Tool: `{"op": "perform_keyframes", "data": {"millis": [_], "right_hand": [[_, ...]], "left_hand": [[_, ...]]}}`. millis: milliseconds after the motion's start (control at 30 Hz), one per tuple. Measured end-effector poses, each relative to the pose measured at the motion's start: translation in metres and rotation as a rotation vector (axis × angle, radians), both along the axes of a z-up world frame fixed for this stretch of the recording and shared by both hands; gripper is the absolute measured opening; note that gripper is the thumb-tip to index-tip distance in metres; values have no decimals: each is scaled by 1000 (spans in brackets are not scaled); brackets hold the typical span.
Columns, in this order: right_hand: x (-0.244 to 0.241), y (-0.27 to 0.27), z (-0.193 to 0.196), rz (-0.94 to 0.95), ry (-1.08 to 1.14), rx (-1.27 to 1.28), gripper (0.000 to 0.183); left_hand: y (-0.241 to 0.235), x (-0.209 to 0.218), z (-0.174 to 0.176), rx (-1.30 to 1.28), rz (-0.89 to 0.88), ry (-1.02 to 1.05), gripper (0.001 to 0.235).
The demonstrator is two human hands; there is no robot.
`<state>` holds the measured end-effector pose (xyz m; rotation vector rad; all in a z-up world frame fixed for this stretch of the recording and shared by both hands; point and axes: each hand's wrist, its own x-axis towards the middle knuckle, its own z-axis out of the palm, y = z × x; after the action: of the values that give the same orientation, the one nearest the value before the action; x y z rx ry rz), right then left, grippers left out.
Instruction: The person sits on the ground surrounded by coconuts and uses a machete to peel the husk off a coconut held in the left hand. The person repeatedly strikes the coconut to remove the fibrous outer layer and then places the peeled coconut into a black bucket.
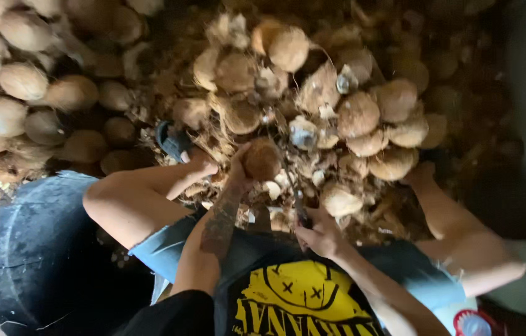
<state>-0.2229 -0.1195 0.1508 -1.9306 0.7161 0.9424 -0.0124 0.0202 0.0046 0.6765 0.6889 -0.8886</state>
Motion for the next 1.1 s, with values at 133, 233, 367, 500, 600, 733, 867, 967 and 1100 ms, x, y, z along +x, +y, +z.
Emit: {"op": "perform_keyframes", "data": {"millis": [133, 233, 367, 500, 600, 733, 867, 967, 1100], "right_hand": [[-20, 1, -23, -189, -1069, 124, 21], [2, -5, -57, -182, -1218, 113, 12], [14, -10, -83, 106, 135, -83, 58], [-4, -10, -39, 61, -2, 13, 55], [24, -6, 5, -121, 44, 256, 84], [31, 7, 21, -327, -166, 397, 10], [33, 4, 62, -426, -512, 864, 26], [8, -11, 73, -113, -1159, 944, 57], [22, -11, 41, 17, -1746, 452, 8]], "left_hand": [[0, 6, -14, 129, 39, -10, 61], [-3, 11, -2, 50, 51, -28, 59], [-11, 8, 27, 47, 61, -178, 59], [-11, 1, 10, 19, 82, -82, 52], [-17, 15, 21, 36, 110, -54, 54], [-14, 17, 33, -21, 124, -64, 50], [-2, 16, 25, 92, 132, -116, 45], [0, 27, 26, 235, -17, -169, 69], [1, 24, 15, 284, -53, -172, 65]]}}
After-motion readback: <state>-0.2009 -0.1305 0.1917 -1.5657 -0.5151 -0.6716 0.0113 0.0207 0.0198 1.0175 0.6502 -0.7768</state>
